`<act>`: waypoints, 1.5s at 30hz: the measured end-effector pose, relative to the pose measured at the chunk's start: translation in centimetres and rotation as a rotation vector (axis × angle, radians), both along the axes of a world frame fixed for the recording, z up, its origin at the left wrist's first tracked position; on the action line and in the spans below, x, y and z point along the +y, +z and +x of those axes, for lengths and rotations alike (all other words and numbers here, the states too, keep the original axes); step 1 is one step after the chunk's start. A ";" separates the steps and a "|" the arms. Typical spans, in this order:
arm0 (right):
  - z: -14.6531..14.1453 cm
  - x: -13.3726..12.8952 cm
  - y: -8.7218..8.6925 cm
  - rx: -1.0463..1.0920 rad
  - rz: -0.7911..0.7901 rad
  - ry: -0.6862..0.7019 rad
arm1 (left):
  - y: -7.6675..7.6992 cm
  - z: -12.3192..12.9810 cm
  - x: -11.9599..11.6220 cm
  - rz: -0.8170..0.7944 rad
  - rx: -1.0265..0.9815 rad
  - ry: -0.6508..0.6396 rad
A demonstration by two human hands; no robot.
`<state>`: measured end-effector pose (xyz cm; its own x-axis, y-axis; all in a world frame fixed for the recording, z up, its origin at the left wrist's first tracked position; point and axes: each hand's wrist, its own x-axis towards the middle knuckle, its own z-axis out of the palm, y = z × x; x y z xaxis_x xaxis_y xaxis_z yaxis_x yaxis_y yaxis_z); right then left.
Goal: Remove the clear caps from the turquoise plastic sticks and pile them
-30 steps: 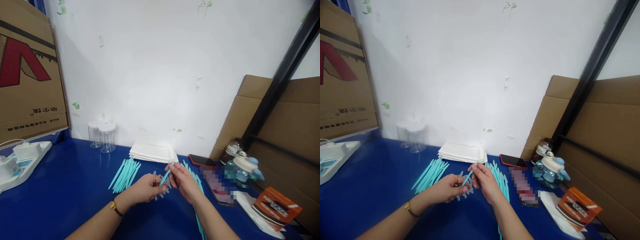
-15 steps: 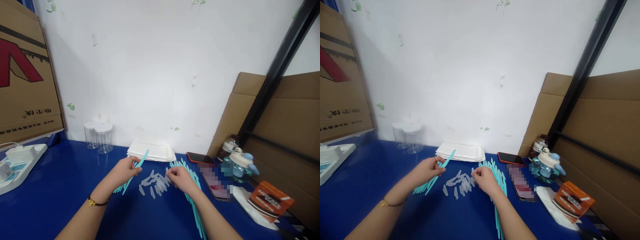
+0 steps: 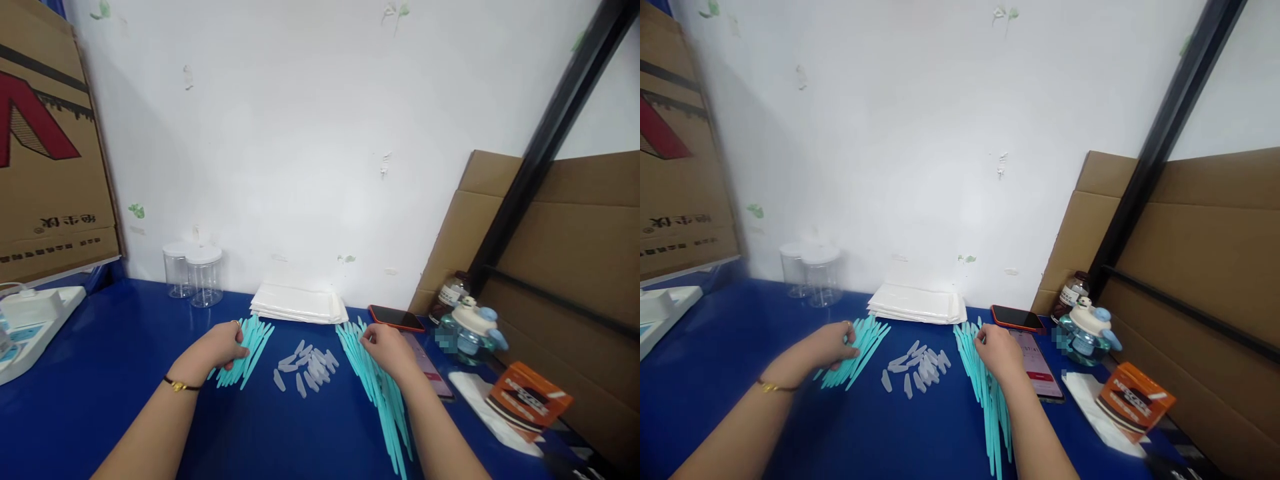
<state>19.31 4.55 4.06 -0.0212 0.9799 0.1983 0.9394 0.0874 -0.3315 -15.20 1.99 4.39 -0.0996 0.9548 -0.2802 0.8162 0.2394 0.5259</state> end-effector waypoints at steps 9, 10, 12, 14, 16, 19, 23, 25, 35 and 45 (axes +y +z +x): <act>-4.4 -0.1 -2.4 -0.258 -0.035 0.015 | -0.6 0.1 1.0 0.258 0.078 -0.041; -4.6 0.0 -2.5 -0.276 -0.026 0.011 | -0.4 0.5 0.9 0.290 0.067 -0.067; -4.7 0.2 -2.5 -0.267 -0.007 -0.005 | 0.1 1.7 0.5 0.334 0.012 -0.137; -4.2 0.4 -2.2 -0.171 0.024 -0.021 | 0.6 3.1 0.0 0.366 -0.067 -0.208; -3.5 0.4 -1.6 0.051 0.060 -0.002 | 0.9 4.8 -0.7 0.365 -0.179 -0.263; -3.3 -0.1 -0.8 0.610 -0.005 0.133 | 0.7 7.4 -1.7 0.278 -0.421 -0.324; -5.2 -1.7 -0.4 1.225 -0.220 0.365 | -0.2 10.1 -2.6 0.152 -0.640 -0.409; -6.4 -2.4 -0.5 1.319 -0.264 0.423 | -0.6 10.6 -2.7 0.132 -0.644 -0.460; -3.8 -0.4 -0.6 1.358 -0.004 0.247 | 0.5 8.3 -2.7 0.033 -0.384 -0.590; -4.0 -0.4 -1.6 0.499 -0.167 0.226 | 0.3 -0.4 0.3 0.140 -0.104 -0.017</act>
